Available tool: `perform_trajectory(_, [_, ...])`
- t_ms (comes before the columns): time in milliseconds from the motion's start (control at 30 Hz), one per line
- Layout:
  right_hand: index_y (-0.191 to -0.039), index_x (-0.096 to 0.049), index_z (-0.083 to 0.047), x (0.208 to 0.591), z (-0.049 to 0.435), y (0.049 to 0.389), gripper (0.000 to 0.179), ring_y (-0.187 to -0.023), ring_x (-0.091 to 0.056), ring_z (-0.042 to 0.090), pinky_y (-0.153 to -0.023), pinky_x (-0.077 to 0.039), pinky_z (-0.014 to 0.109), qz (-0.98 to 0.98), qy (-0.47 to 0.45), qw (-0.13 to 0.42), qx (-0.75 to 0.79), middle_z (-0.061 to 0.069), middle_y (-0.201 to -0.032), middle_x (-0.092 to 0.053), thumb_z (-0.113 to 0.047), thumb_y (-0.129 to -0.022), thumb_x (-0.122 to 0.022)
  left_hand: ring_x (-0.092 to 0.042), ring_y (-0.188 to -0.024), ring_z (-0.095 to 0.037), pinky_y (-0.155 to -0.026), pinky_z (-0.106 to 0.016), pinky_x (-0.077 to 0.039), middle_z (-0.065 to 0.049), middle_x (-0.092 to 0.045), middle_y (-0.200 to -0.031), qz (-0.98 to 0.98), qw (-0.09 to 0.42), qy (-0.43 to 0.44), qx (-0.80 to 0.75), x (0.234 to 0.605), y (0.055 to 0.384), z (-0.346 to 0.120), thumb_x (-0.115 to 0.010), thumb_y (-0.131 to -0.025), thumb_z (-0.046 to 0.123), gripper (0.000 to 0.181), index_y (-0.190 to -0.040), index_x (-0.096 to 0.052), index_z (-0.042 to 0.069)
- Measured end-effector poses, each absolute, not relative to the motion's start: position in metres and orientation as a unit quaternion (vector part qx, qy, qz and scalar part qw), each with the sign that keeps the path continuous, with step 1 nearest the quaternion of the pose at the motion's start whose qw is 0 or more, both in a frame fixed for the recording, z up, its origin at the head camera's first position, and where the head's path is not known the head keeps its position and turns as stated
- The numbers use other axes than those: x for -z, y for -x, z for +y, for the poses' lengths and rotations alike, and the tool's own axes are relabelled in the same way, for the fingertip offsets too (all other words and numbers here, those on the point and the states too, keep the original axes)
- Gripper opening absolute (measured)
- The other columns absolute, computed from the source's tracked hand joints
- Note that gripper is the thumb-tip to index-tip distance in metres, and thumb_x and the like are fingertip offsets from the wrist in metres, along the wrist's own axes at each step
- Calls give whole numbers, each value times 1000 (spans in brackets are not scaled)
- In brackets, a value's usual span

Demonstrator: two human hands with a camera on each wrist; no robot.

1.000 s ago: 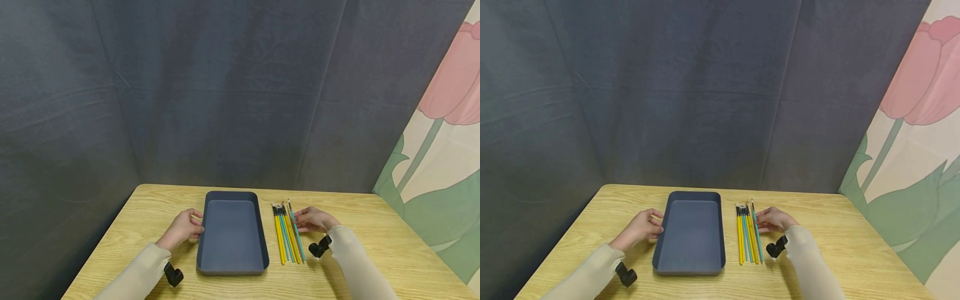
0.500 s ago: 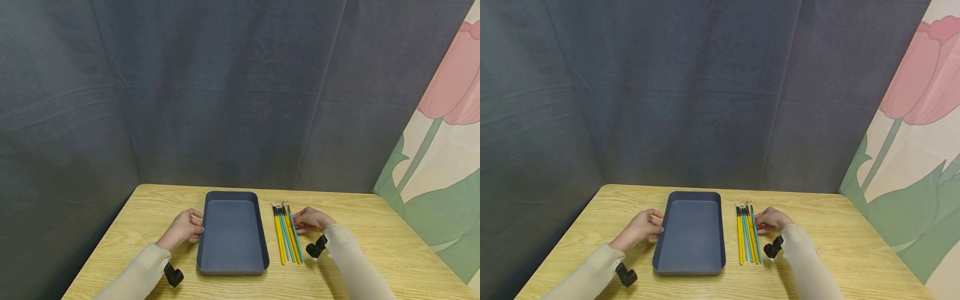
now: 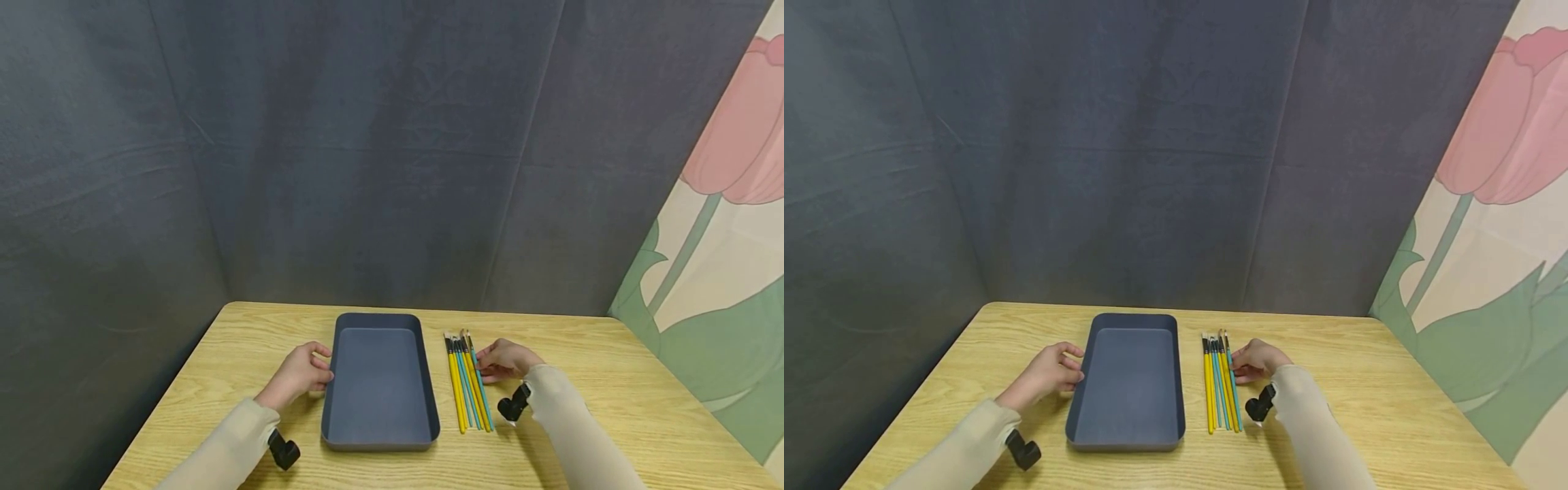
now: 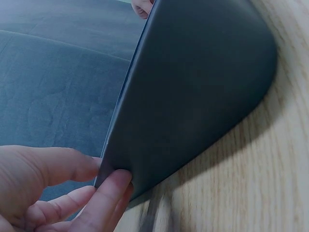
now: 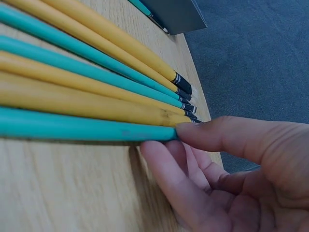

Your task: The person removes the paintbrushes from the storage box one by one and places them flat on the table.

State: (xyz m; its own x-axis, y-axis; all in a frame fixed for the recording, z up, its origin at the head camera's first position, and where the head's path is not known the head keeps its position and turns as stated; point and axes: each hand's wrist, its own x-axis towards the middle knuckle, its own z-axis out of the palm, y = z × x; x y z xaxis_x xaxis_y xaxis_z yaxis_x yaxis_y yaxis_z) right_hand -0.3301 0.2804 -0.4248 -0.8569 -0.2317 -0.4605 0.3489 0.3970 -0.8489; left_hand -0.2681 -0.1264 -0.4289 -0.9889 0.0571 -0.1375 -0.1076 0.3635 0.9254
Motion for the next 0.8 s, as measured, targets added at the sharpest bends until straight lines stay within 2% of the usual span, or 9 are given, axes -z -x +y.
perform_trajectory(500, [-110,-53,9,425,287,330,15,-70,-63,8,-74,-60,29,771,-8,286,568,3,-79,-61,2,-96,-51,-65,-72,-22,-65,-38,-59,-18,-60,-91,821,72,17,-566,428,267,-126,-66,-80,-13,39,-116,-53,-7])
perform_trajectory(800, [-121,-49,13,427,297,329,29,-79,-63,10,-83,-58,32,754,43,295,586,4,-89,-61,-6,-100,-46,-65,-73,-24,-65,-39,-60,-18,-58,-91,817,68,2,-573,427,268,-126,-67,-79,-13,40,-116,-52,-8])
